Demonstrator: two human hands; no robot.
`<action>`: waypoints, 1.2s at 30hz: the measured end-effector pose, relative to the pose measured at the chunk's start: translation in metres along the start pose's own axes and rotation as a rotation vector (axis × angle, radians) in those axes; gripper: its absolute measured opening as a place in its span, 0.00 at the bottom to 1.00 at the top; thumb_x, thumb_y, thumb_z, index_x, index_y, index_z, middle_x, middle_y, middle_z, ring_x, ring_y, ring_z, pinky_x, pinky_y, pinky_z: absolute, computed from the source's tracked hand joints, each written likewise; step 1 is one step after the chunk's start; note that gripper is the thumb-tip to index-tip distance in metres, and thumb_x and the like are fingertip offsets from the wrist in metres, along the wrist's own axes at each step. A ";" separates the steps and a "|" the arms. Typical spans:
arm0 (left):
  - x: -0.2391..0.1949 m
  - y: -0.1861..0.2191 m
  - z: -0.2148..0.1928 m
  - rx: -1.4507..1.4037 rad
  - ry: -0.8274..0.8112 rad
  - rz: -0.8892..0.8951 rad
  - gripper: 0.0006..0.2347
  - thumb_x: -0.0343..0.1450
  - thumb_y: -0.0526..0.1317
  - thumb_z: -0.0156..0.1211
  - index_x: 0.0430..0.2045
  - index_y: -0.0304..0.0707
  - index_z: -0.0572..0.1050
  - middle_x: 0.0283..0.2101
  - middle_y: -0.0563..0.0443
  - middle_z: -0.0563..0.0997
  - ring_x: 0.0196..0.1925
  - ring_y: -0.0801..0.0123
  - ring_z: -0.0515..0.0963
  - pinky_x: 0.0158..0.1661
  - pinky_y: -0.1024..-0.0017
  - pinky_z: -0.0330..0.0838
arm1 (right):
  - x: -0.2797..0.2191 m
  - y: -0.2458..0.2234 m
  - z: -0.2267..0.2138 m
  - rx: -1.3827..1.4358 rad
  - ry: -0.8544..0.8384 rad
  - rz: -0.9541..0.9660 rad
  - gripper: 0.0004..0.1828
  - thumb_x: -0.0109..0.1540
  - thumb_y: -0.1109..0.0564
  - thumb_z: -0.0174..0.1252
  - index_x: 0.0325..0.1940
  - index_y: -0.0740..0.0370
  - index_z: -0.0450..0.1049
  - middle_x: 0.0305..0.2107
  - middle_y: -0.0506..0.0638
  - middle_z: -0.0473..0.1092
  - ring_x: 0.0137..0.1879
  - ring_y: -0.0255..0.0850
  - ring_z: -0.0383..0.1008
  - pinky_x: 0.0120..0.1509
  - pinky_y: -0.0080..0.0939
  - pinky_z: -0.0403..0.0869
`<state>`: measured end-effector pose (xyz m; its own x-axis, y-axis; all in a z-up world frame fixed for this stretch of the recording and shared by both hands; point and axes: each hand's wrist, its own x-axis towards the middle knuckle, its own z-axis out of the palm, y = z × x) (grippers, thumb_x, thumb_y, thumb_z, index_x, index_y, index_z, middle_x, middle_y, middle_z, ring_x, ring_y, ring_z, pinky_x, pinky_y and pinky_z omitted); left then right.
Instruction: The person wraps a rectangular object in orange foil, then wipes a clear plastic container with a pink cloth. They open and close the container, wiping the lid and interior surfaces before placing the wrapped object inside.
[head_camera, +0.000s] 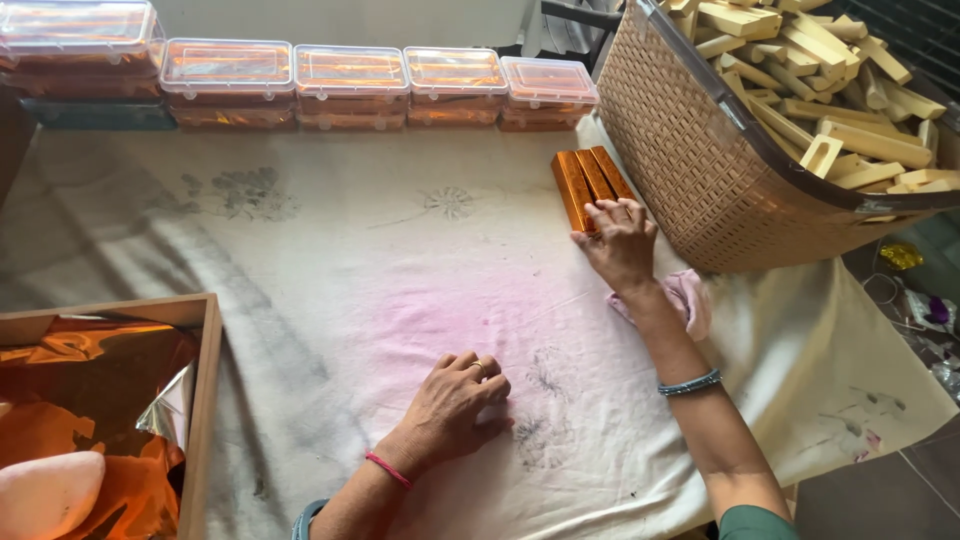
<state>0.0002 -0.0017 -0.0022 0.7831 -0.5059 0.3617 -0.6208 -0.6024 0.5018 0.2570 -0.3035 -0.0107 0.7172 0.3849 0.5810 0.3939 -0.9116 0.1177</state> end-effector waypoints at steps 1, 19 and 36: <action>0.000 0.000 0.000 0.005 -0.004 0.003 0.13 0.63 0.47 0.72 0.30 0.43 0.74 0.43 0.50 0.76 0.47 0.57 0.73 0.49 0.59 0.66 | -0.002 0.000 0.005 0.002 0.004 0.005 0.30 0.60 0.36 0.70 0.59 0.56 0.78 0.55 0.53 0.73 0.65 0.51 0.63 0.62 0.69 0.64; 0.001 -0.003 0.003 0.009 0.027 0.042 0.13 0.63 0.47 0.70 0.31 0.44 0.73 0.42 0.50 0.76 0.48 0.57 0.74 0.48 0.59 0.66 | -0.015 -0.003 0.024 -0.057 -0.068 -0.022 0.30 0.66 0.39 0.59 0.70 0.52 0.70 0.65 0.45 0.68 0.71 0.46 0.58 0.68 0.57 0.57; 0.002 -0.011 0.002 -0.092 0.014 -0.016 0.06 0.66 0.38 0.66 0.29 0.41 0.75 0.38 0.50 0.76 0.45 0.56 0.75 0.45 0.58 0.68 | 0.014 -0.018 -0.140 0.197 0.305 -0.230 0.16 0.67 0.55 0.61 0.59 0.60 0.76 0.54 0.53 0.72 0.64 0.49 0.69 0.68 0.56 0.66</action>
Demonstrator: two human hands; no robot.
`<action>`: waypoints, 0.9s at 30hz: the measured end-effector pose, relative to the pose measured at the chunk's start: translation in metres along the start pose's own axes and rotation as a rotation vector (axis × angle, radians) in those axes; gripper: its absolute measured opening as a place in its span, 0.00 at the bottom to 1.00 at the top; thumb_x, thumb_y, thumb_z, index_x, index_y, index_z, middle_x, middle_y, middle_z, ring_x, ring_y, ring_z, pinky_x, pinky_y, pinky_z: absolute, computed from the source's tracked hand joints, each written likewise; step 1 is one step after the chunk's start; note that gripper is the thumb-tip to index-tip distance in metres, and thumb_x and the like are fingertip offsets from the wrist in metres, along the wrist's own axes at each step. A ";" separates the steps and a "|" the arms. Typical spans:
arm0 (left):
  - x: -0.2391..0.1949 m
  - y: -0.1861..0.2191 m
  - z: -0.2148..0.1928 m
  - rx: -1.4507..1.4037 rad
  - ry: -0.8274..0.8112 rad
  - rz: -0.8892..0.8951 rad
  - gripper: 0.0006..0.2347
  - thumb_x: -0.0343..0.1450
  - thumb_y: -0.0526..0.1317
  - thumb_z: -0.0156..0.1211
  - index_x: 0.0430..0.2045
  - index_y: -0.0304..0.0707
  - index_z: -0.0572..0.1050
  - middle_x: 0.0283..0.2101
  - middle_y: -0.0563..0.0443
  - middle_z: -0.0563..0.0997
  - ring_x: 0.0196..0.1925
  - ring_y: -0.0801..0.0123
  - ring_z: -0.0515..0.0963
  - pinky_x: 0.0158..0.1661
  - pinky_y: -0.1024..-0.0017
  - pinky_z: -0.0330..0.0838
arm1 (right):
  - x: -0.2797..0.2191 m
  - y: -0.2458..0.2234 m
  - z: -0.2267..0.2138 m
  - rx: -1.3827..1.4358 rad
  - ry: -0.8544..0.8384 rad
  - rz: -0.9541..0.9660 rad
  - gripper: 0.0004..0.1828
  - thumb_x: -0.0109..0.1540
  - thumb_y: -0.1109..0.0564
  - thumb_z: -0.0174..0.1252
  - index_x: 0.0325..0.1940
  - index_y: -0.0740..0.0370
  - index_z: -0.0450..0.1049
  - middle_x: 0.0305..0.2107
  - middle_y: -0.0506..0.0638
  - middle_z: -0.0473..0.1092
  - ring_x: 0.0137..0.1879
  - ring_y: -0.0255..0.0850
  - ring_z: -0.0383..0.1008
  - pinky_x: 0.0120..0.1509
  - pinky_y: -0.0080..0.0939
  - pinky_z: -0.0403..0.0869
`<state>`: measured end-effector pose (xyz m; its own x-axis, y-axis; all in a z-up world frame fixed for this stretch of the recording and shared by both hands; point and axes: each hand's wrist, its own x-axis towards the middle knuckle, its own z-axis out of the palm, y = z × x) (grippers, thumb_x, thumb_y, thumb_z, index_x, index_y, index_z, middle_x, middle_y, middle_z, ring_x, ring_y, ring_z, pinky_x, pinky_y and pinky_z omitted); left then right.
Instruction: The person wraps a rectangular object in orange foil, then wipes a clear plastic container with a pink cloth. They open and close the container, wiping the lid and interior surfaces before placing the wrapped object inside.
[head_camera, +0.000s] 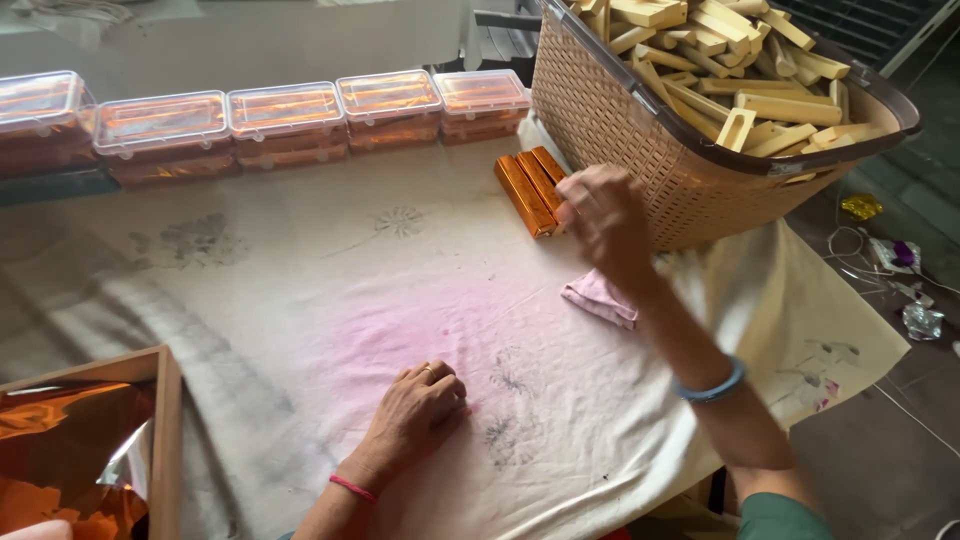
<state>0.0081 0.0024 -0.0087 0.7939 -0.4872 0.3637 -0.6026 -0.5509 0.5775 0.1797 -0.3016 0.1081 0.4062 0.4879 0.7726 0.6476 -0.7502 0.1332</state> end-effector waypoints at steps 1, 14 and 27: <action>0.001 0.000 0.001 -0.005 -0.002 0.001 0.06 0.66 0.38 0.66 0.29 0.41 0.75 0.38 0.50 0.76 0.45 0.56 0.75 0.45 0.58 0.68 | 0.009 0.018 -0.019 -0.002 -0.004 0.002 0.16 0.67 0.55 0.61 0.59 0.60 0.76 0.54 0.53 0.72 0.64 0.49 0.69 0.68 0.56 0.66; 0.002 -0.005 0.002 -0.026 0.015 -0.001 0.05 0.66 0.37 0.65 0.29 0.41 0.75 0.37 0.49 0.76 0.44 0.54 0.76 0.44 0.57 0.69 | 0.035 0.270 -0.063 -0.418 -0.768 1.208 0.47 0.63 0.24 0.56 0.72 0.59 0.59 0.65 0.67 0.60 0.71 0.64 0.59 0.70 0.71 0.60; 0.006 -0.003 0.002 -0.043 -0.016 -0.062 0.03 0.68 0.36 0.62 0.31 0.39 0.75 0.39 0.49 0.77 0.44 0.57 0.76 0.46 0.59 0.68 | -0.037 0.418 -0.006 -0.422 -0.557 1.132 0.47 0.57 0.62 0.61 0.81 0.55 0.55 0.55 0.68 0.69 0.51 0.60 0.79 0.54 0.65 0.81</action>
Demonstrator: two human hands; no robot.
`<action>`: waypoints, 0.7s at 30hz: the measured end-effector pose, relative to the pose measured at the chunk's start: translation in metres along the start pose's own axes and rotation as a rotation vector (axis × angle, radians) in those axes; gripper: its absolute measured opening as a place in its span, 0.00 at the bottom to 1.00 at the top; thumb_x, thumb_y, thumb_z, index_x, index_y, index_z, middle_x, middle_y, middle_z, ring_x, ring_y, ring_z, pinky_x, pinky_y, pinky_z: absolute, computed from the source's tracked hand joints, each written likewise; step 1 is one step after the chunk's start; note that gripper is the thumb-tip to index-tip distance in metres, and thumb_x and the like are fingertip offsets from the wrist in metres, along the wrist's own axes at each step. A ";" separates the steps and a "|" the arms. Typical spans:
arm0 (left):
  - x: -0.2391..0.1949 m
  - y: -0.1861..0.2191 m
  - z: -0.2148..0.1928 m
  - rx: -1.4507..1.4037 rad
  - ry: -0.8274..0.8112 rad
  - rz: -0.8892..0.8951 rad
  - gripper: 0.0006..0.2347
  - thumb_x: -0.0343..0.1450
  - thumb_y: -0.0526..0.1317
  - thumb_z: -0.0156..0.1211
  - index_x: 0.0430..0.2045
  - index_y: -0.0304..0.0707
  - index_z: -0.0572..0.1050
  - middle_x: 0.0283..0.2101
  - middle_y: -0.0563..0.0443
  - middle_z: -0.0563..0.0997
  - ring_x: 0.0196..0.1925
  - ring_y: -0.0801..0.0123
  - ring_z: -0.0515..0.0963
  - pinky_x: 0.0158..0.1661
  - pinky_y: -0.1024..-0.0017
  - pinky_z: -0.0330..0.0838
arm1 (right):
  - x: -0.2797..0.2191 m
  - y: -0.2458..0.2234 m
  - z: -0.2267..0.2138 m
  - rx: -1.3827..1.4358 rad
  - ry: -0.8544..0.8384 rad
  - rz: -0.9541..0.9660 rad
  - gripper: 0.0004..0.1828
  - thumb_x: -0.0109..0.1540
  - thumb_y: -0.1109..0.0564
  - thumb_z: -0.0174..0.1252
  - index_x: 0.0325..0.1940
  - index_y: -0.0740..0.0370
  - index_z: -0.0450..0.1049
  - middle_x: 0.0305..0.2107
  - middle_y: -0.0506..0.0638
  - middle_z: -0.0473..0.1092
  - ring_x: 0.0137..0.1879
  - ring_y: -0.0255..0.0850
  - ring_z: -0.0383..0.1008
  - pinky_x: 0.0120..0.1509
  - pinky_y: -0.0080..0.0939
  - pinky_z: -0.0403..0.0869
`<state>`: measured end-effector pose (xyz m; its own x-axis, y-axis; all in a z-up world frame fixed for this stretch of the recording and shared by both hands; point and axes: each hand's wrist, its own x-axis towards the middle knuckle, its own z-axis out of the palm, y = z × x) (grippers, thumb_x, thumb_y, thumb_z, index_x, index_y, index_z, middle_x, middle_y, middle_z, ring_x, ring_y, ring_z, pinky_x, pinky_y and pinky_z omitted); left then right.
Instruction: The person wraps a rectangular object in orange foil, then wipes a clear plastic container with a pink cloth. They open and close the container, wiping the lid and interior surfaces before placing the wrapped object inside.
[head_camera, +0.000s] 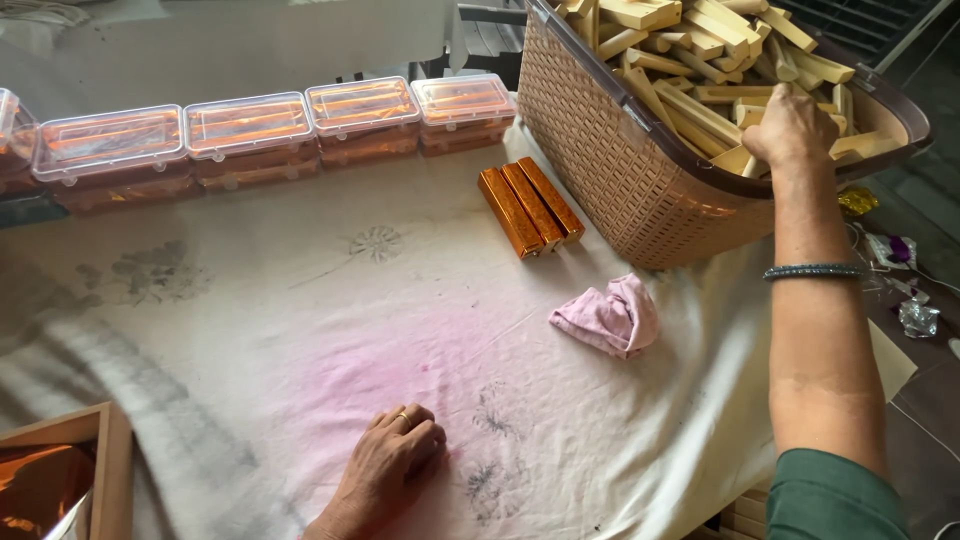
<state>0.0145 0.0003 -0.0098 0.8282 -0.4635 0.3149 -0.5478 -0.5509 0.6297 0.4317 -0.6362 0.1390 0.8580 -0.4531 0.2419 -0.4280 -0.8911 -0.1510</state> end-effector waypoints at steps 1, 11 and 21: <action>0.000 0.001 -0.001 -0.002 0.002 -0.003 0.03 0.68 0.36 0.62 0.31 0.39 0.75 0.39 0.49 0.77 0.44 0.57 0.76 0.46 0.59 0.68 | -0.026 -0.016 -0.021 -0.002 -0.001 -0.003 0.47 0.57 0.62 0.61 0.81 0.55 0.55 0.55 0.68 0.69 0.51 0.60 0.79 0.54 0.65 0.81; -0.006 -0.012 0.009 -0.012 0.020 -0.005 0.04 0.67 0.36 0.64 0.30 0.41 0.75 0.39 0.49 0.77 0.44 0.55 0.76 0.44 0.59 0.69 | -0.054 -0.040 -0.066 -0.104 0.080 -0.103 0.35 0.58 0.55 0.67 0.70 0.55 0.70 0.67 0.66 0.57 0.71 0.62 0.58 0.72 0.69 0.62; -0.020 -0.075 0.066 -0.007 0.073 0.037 0.04 0.62 0.42 0.70 0.23 0.49 0.80 0.36 0.54 0.80 0.38 0.66 0.83 0.34 0.65 0.72 | 0.015 -0.098 -0.085 -0.224 -0.070 -0.295 0.37 0.66 0.42 0.59 0.78 0.40 0.55 0.74 0.63 0.42 0.73 0.68 0.48 0.66 0.74 0.60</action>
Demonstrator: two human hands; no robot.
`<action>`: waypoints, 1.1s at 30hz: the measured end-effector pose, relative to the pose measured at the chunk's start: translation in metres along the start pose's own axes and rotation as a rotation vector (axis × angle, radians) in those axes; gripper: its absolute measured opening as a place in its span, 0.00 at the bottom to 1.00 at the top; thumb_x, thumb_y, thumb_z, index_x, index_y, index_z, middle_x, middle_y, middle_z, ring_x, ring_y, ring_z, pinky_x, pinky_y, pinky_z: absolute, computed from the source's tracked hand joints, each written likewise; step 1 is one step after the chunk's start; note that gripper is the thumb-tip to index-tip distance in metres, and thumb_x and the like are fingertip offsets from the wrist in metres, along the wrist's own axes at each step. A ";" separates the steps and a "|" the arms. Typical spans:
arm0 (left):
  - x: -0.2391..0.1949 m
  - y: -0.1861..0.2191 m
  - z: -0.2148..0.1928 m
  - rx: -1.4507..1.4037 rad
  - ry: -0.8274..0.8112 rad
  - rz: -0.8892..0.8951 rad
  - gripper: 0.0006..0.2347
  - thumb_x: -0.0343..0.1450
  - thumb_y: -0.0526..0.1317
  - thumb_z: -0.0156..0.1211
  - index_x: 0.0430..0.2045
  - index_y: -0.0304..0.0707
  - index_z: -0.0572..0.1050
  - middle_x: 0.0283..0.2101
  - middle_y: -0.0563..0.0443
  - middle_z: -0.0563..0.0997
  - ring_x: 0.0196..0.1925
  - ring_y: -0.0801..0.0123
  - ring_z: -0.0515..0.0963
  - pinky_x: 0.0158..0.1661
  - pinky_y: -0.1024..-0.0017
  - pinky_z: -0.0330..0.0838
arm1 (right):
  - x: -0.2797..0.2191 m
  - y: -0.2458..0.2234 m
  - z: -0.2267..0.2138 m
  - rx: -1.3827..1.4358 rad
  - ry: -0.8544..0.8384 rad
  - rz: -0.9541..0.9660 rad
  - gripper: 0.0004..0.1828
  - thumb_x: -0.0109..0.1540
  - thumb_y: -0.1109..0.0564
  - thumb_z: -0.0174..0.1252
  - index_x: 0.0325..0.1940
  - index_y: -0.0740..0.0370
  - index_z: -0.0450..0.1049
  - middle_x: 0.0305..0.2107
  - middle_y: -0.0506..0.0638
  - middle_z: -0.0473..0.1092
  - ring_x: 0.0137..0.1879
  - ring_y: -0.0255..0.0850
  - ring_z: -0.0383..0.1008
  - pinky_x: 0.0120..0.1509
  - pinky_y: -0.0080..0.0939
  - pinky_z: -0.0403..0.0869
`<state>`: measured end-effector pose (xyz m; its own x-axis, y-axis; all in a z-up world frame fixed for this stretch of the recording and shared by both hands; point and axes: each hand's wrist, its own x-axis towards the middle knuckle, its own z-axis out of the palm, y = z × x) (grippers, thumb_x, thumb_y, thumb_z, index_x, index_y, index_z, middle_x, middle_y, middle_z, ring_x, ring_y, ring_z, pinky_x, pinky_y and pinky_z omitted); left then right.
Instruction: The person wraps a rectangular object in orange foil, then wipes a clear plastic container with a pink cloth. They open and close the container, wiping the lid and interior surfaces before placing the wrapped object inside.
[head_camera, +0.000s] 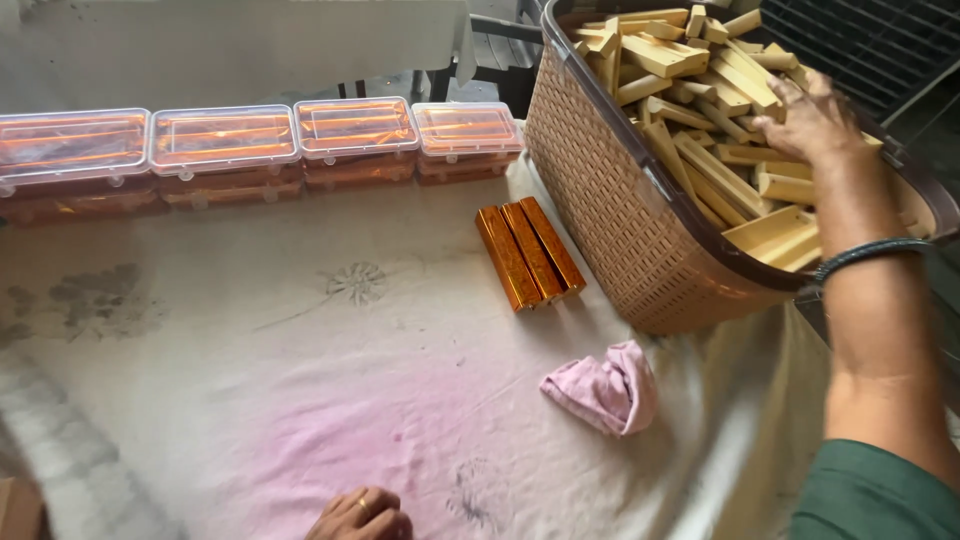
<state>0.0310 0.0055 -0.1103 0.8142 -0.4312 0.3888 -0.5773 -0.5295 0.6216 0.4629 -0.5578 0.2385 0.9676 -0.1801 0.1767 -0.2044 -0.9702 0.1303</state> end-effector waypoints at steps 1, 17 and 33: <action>0.003 0.001 -0.001 -0.001 0.002 -0.004 0.04 0.62 0.42 0.70 0.23 0.49 0.80 0.36 0.54 0.80 0.38 0.66 0.83 0.34 0.65 0.72 | 0.007 0.009 0.010 -0.002 -0.002 -0.005 0.37 0.66 0.42 0.59 0.78 0.40 0.55 0.74 0.63 0.42 0.73 0.68 0.48 0.66 0.74 0.60; -0.001 0.013 -0.009 0.004 -0.102 -0.130 0.03 0.64 0.45 0.67 0.25 0.52 0.82 0.36 0.56 0.81 0.45 0.67 0.85 0.42 0.62 0.74 | 0.026 0.049 0.078 0.098 0.390 -0.263 0.21 0.71 0.51 0.66 0.67 0.55 0.70 0.52 0.64 0.67 0.53 0.56 0.72 0.51 0.55 0.75; 0.017 0.038 -0.036 -0.021 0.030 0.013 0.05 0.64 0.38 0.67 0.29 0.44 0.78 0.38 0.51 0.79 0.43 0.59 0.80 0.41 0.62 0.71 | -0.021 0.045 0.028 -0.012 0.952 -0.331 0.07 0.69 0.64 0.49 0.51 0.66 0.67 0.37 0.55 0.72 0.39 0.39 0.76 0.41 0.31 0.77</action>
<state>0.0247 0.0040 -0.0558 0.8086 -0.4155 0.4166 -0.5862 -0.5086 0.6306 0.4374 -0.6021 0.2130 0.4562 0.3076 0.8350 0.0463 -0.9453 0.3229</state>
